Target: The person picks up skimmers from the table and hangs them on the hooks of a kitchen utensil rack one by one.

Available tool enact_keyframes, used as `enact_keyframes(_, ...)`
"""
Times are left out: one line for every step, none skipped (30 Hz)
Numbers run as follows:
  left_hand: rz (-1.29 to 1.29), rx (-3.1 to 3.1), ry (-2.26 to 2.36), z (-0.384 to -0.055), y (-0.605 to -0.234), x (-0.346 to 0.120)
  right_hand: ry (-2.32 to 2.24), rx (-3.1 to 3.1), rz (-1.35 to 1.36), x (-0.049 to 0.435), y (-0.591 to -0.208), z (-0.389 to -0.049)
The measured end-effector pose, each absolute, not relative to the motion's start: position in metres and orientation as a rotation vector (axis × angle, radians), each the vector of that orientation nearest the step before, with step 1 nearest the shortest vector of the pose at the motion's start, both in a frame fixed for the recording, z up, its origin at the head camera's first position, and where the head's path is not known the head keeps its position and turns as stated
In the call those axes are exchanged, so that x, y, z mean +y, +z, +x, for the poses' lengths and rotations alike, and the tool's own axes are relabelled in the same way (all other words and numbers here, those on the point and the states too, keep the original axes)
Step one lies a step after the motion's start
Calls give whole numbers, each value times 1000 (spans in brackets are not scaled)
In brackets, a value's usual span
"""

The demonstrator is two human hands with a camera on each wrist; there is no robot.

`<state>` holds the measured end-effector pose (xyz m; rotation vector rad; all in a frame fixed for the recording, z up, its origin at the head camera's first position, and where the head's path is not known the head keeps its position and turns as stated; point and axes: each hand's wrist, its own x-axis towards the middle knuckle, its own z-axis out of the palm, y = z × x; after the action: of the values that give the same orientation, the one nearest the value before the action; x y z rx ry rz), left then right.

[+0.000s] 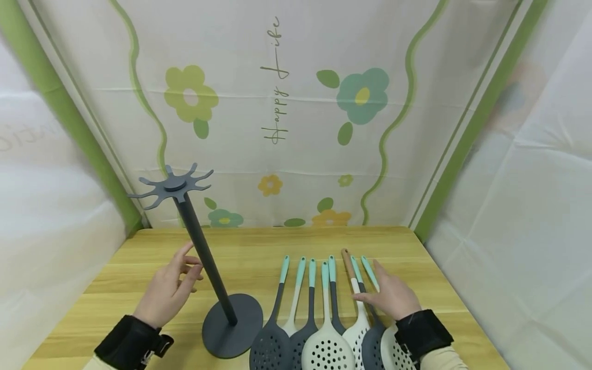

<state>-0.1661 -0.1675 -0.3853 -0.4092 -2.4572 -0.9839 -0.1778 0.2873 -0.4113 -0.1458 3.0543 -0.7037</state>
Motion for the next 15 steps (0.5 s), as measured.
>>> enact_keyframes(-422,-2444,-1000,-165,-385,-166,-699,3049,-145,289,-412,-178)
enact_keyframes(-435,-2432,-1018,-164,-384,-165,-695,3047,-145,291,-413,-179)
enact_keyframes(-448,-2421,-1034,-164,-384,-163,-690,3042,-140,293,-413,-179)
enact_keyframes(-458,-2414,-1048,-163,-383,-161,-691,3035,-130,295,-415,-180)
enact_keyframes(-468,-2407,-1065,-163,-383,-160,-686,3031,-123,297,-416,-180)
enact_keyframes(-472,-2406,-1079,-162,-382,-159,-686,3025,-113,298,-417,-181)
enact_keyframes(-474,-2405,-1092,-162,-381,-158,-682,3024,-111,299,-418,-181)
enact_keyframes(-472,-2405,-1104,-161,-381,-156,-689,3022,-109,301,-420,-181)
enact_keyframes(-468,-2404,-1113,-160,-380,-155,-684,3023,-109,303,-422,-182)
enact_keyframes(-466,-2401,-1127,-159,-379,-153,-685,3021,-107,305,-424,-182)
enact_keyframes(-468,-2394,-1142,-158,-379,-151,-684,3018,-105,306,-427,-182)
enact_keyframes(-467,-2392,-1156,-157,-378,-150,-690,3011,-102,308,-429,-182)
enact_keyframes(-469,-2390,-1179,-156,-377,-147,-690,3003,-97,311,-432,-182)
enact_keyframes(-474,-2386,-1202,-155,-376,-145,-691,2990,-84,313,-434,-182)
enact_keyframes(-477,-2387,-1224,-154,-375,-143,-684,2977,-72,315,-437,-182)
